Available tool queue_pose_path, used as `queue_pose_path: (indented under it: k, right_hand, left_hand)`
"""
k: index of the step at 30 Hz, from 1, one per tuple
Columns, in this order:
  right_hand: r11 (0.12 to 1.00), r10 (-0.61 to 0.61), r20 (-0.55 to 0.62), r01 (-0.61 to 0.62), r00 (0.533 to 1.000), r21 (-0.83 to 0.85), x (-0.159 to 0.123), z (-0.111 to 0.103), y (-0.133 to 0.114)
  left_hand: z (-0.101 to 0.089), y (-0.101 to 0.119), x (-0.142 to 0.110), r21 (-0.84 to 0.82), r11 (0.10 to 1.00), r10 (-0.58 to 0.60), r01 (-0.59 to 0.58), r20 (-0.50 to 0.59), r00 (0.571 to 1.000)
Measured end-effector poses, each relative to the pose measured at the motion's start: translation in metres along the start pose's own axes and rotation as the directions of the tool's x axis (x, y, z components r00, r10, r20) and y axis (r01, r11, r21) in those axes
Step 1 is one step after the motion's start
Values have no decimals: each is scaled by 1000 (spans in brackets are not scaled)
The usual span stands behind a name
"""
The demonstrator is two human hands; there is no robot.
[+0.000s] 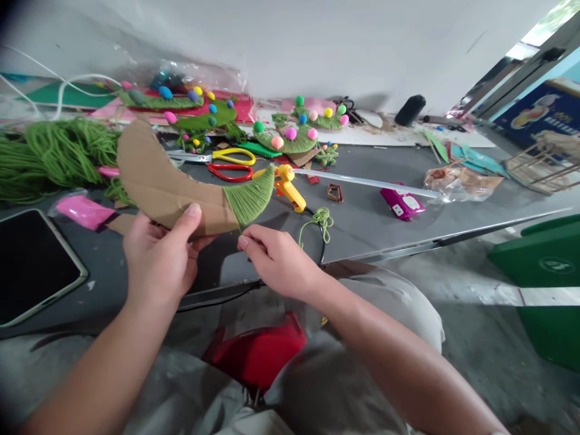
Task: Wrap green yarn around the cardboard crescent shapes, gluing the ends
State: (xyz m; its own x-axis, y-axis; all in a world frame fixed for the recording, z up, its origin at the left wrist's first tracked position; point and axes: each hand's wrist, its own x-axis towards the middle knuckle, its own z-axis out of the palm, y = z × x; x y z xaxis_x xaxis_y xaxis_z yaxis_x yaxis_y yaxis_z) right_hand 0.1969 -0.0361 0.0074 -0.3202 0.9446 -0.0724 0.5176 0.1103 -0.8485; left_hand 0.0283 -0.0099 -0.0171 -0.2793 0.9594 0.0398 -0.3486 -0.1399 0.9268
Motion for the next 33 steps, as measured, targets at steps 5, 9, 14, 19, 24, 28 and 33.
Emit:
queue_pose_path:
  k: [5, 9, 14, 19, 24, 28, 33]
  right_hand:
    - [993, 54, 15, -55, 998, 106, 1, 3, 6]
    - [978, 87, 11, -88, 996, 190, 2, 0, 6]
    - [965, 91, 51, -100, 995, 241, 4, -3, 6]
    - [967, 75, 59, -87, 995, 241, 12, -10, 15]
    - [980, -49, 157, 17, 986, 197, 25, -39, 23]
    - [971, -5, 433, -99, 901, 219, 34, -63, 20]
    - [952, 69, 467, -198, 882, 233, 42, -71, 11]
  left_hand:
    - [1, 5, 3, -94, 994, -61, 59, -24, 998]
    - [1, 9, 5, -128, 989, -74, 69, -36, 997]
    - [-1, 14, 6, -182, 975, -134, 127, -31, 990]
    - [-4, 16, 5, -173, 958, -227, 229, 32, 973]
    - [-5, 16, 1, -130, 963, -214, 234, 153, 965]
    - [-8, 14, -1, -36, 969, -223, 243, 284, 932]
    - [-12, 12, 0, 139, 968, -250, 211, 399, 882]
